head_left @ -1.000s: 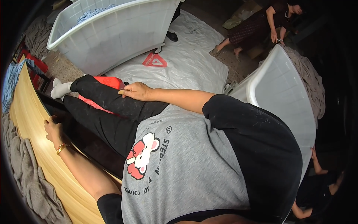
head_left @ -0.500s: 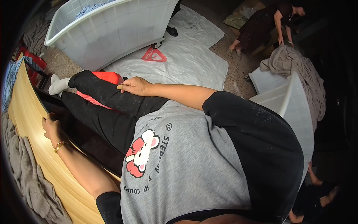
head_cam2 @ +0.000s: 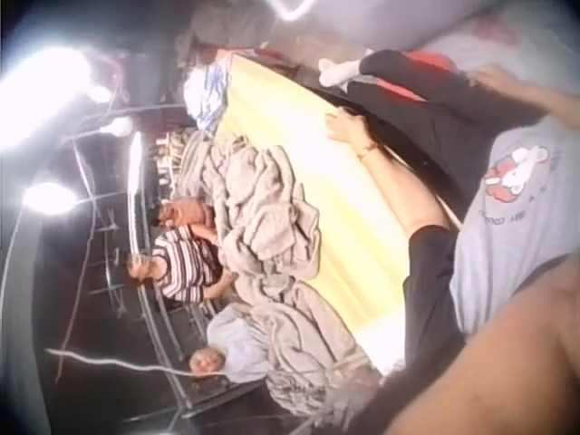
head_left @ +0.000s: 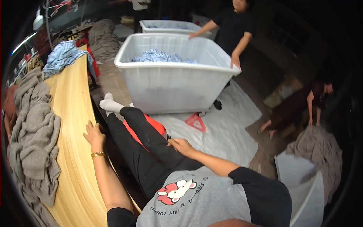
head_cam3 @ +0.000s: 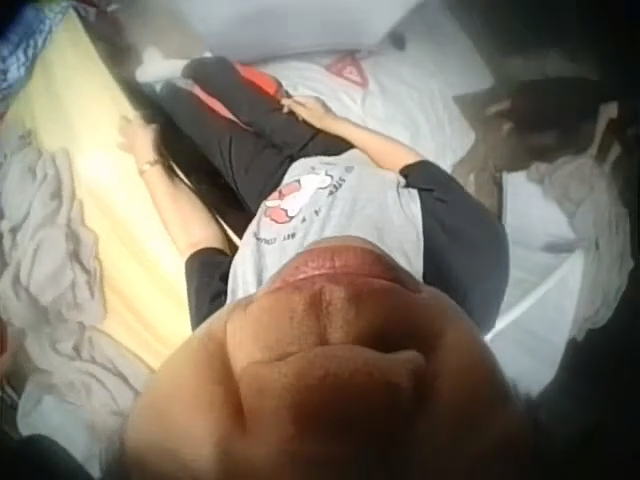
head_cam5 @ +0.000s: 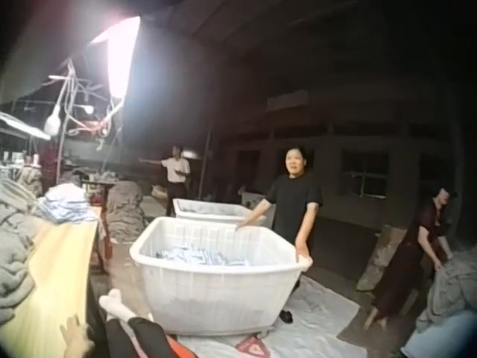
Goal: Trimming loose threads and inspecting grey fleece garments.
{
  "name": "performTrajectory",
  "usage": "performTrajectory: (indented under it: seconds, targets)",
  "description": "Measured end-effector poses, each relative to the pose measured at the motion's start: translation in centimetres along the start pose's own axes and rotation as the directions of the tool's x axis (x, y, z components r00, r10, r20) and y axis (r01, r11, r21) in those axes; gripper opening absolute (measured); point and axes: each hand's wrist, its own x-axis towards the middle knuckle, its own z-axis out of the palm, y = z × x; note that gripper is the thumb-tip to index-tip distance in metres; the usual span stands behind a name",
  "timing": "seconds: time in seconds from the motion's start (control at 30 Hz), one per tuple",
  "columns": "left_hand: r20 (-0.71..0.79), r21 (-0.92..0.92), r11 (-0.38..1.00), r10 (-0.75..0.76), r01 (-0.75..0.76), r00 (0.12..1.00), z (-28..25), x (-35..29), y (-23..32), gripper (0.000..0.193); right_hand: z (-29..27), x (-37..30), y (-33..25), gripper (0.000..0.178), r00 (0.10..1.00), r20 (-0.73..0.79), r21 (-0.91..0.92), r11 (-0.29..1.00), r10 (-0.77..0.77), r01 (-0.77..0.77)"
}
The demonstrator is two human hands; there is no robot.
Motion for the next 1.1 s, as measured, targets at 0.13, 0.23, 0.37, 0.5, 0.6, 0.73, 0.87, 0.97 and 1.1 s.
performTrajectory:
  seconds: [0.13, 0.23, 0.37, 0.5, 0.6, 0.73, 0.87, 0.97, 1.1]
  targets:
    - [-0.023, -0.052, 0.999, -0.002, 0.001, 1.000, -0.7, -1.3, -0.5, 0.023, 0.6, -0.5, 0.9, 0.045, 1.000, 0.010, 0.010, 1.000, -0.006, 0.006]
    - [-0.027, -0.072, 0.997, -0.004, 0.002, 1.000, -0.6, -1.0, -0.4, 0.020, 0.6, -0.5, 1.4, 0.045, 0.999, 0.039, 0.068, 0.998, 0.006, -0.009]
    - [-0.011, -0.070, 0.997, -0.011, 0.010, 1.000, -0.2, -0.9, -0.3, 0.020, 0.4, 0.0, 2.0, 0.044, 0.999, 0.049, 0.039, 0.999, 0.010, -0.012]
    - [0.042, -0.048, 0.998, -0.032, 0.034, 0.999, -0.7, -0.9, -0.5, 0.025, 1.0, 0.6, 3.1, 0.043, 0.999, 0.033, 0.120, 0.993, -0.012, 0.008]
    - [0.028, -0.052, 0.998, -0.044, 0.045, 0.999, -0.4, -0.8, -0.8, 0.032, 1.0, 0.7, 2.7, 0.041, 0.999, 0.039, 0.135, 0.991, -0.018, 0.013]
    - [0.090, -0.035, 0.999, -0.038, 0.041, 0.995, -1.4, -0.9, 0.1, 0.033, 0.6, 0.5, 2.3, 0.037, 1.000, 0.031, 0.201, 0.979, 0.005, -0.011]
    - [0.013, -0.019, 0.999, -0.027, 0.027, 1.000, -0.9, -1.0, 0.2, 0.027, 0.7, 0.9, 3.3, 0.037, 0.998, 0.048, 0.187, 0.982, -0.035, 0.025]
    - [0.012, -0.020, 0.999, -0.025, 0.026, 1.000, -0.7, -1.3, -0.1, 0.025, 0.5, 0.7, 3.5, 0.039, 0.999, 0.051, 0.136, 0.991, -0.005, -0.002]
    - [0.023, -0.027, 1.000, -0.004, 0.004, 1.000, -1.5, -1.3, 0.4, 0.031, 0.4, 0.6, 4.0, 0.038, 1.000, 0.012, 0.138, 0.990, 0.022, -0.023]
